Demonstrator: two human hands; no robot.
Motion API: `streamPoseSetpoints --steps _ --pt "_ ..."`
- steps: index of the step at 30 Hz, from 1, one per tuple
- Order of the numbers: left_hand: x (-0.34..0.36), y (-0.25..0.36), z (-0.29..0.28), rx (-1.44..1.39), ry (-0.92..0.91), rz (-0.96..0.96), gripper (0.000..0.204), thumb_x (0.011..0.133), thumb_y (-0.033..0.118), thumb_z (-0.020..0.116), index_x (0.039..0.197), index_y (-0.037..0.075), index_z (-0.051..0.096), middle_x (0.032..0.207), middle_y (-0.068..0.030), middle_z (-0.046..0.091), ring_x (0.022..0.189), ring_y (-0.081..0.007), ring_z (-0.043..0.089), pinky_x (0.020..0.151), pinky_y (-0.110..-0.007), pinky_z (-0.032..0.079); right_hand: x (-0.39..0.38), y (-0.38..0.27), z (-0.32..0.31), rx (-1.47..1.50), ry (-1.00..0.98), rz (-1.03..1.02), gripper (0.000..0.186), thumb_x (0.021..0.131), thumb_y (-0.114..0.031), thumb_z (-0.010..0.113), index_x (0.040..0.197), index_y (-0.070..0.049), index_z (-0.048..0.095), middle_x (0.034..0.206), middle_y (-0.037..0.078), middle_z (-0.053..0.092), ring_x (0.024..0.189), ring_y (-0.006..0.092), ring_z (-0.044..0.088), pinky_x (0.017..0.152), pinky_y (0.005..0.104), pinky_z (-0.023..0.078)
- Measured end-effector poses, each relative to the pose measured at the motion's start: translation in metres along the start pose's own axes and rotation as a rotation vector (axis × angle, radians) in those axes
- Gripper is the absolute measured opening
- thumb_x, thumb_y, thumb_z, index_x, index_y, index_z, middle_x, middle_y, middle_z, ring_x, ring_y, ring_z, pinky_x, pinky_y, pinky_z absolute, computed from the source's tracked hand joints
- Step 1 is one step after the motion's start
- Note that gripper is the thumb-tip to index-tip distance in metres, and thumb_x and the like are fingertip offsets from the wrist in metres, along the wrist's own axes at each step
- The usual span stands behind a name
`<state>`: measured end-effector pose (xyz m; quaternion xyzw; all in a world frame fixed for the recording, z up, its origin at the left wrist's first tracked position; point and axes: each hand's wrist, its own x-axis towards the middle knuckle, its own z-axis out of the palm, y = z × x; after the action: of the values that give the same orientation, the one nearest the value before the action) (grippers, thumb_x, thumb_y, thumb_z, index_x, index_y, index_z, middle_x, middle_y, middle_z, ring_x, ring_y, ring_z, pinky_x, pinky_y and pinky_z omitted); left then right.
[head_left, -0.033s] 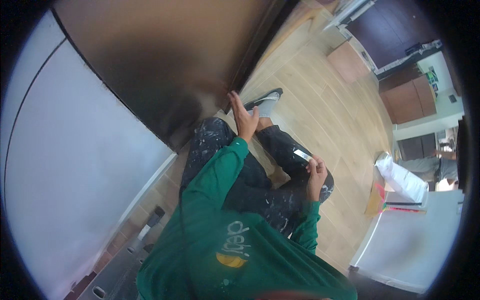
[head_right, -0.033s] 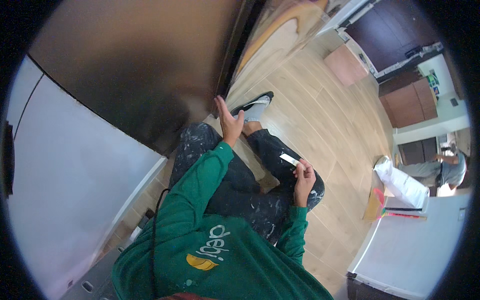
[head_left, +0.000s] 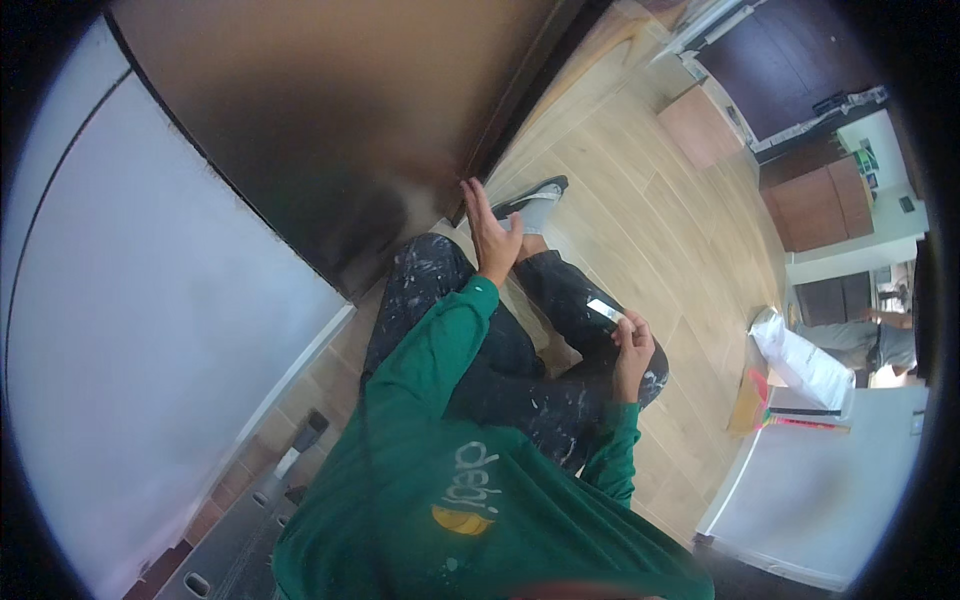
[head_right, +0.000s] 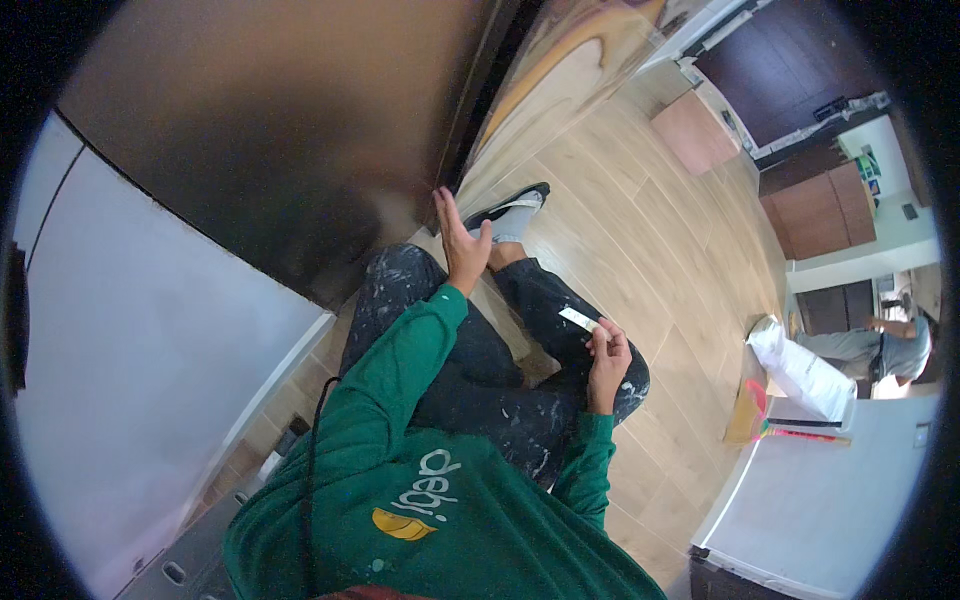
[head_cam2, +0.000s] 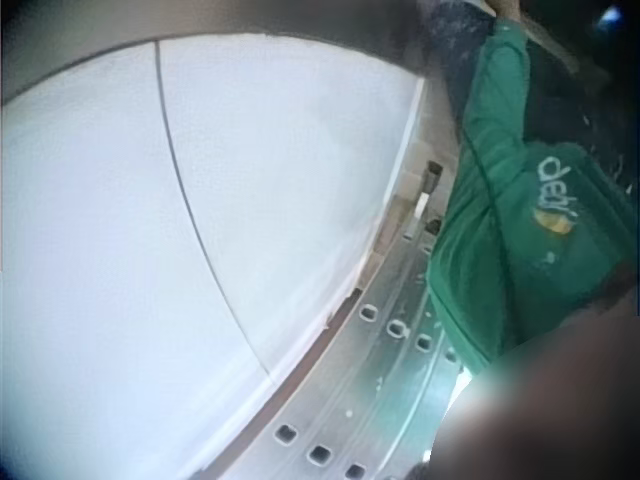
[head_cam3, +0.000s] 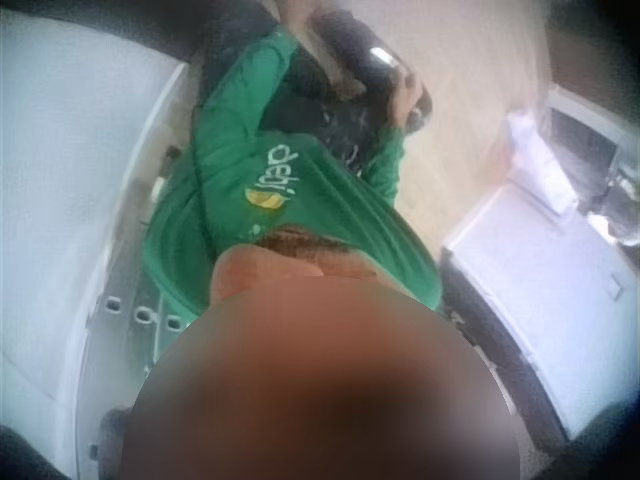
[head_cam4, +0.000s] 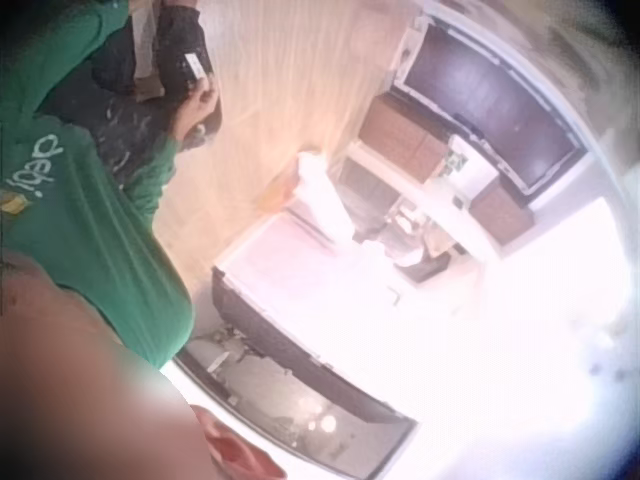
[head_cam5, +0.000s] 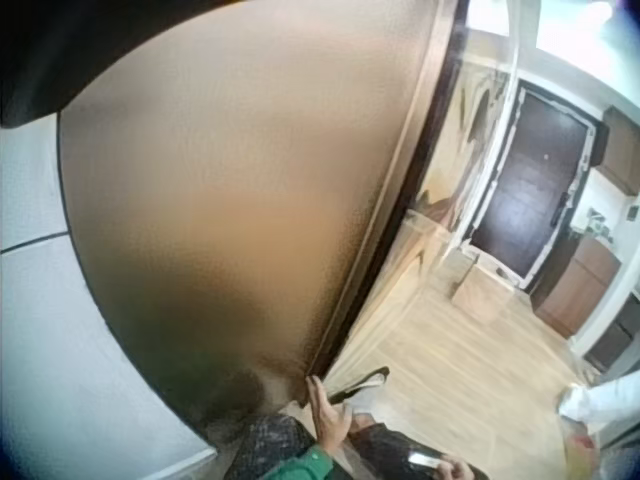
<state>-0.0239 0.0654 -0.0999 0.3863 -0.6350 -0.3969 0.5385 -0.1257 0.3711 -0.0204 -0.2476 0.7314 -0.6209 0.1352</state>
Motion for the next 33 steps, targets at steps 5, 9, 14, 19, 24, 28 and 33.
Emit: streamPoseSetpoints --steps 5,9,14,19,24,28,33 --pt "0.011 0.001 0.003 0.041 0.115 -0.018 0.094 0.082 0.007 0.072 0.164 0.003 0.025 0.147 -0.0305 0.039 0.137 -0.0467 0.041 0.118 -0.053 0.034 0.011 0.01 0.008 -0.067 0.054 0.079 0.026 0.103 -0.017 0.069 0.122 0.001 0.068 0.093 0.0 0.069 0.075 0.0063 0.059 0.067 0.0203 0.044" --pt "0.013 0.004 0.006 0.068 0.12 -0.018 0.088 0.084 0.005 0.068 0.162 0.0 0.028 0.149 -0.0282 0.036 0.138 -0.0451 0.042 0.117 -0.052 0.037 0.019 0.027 0.005 -0.05 0.076 0.155 0.027 0.102 -0.016 0.069 0.123 0.001 0.067 0.093 0.001 0.069 0.075 0.0062 0.059 0.066 0.02 0.045" --pt "0.032 0.046 0.008 -0.009 0.16 0.108 0.085 0.086 0.005 0.068 0.162 -0.001 0.029 0.15 -0.0291 0.036 0.137 -0.0441 0.041 0.118 -0.05 0.034 0.024 0.055 0.023 0.133 0.031 0.214 0.027 0.103 -0.014 0.068 0.125 0.001 0.067 0.095 0.0 0.069 0.076 0.0067 0.059 0.068 0.0214 0.046" --pt "0.055 0.073 0.003 -0.023 0.165 0.166 0.081 0.087 0.006 0.067 0.161 -0.001 0.034 0.149 -0.0276 0.038 0.137 -0.0429 0.042 0.118 -0.049 0.034 0.025 0.06 0.027 0.438 0.09 0.381 0.03 0.104 -0.011 0.066 0.131 0.0 0.064 0.102 0.002 0.07 0.082 0.009 0.063 0.071 0.0229 0.049" --pt "0.059 0.064 -0.009 -0.016 0.117 0.218 0.073 0.089 0.006 0.066 0.158 0.0 0.041 0.144 -0.0263 0.044 0.133 -0.0415 0.046 0.115 -0.049 0.037 0.025 0.03 0.059 0.845 -0.086 0.54 0.021 0.103 -0.012 0.064 0.123 -0.005 0.063 0.119 0.01 0.072 0.097 0.0142 0.069 0.08 0.026 0.056" --pt "0.052 0.056 -0.031 -0.061 0.055 0.114 0.057 0.095 0.008 0.067 0.149 -0.001 0.051 0.137 -0.0222 0.052 0.124 -0.0358 0.055 0.108 -0.044 0.044 0.039 -0.006 0.112 0.889 -0.304 0.502 0.011 0.102 -0.007 0.062 0.111 -0.011 0.056 0.129 0.016 0.068 0.108 0.0203 0.068 0.088 0.0302 0.055" --pt "0.009 0.068 -0.07 -0.291 -0.225 -0.313 0.037 0.101 0.018 0.069 0.131 -0.003 0.063 0.119 -0.0174 0.065 0.109 -0.0266 0.066 0.094 -0.039 0.053 0.053 -0.035 0.177 0.499 -0.336 0.102 0.01 0.1 0.001 0.064 0.105 -0.005 0.058 0.124 0.016 0.068 0.107 0.0189 0.068 0.088 0.034 0.055"
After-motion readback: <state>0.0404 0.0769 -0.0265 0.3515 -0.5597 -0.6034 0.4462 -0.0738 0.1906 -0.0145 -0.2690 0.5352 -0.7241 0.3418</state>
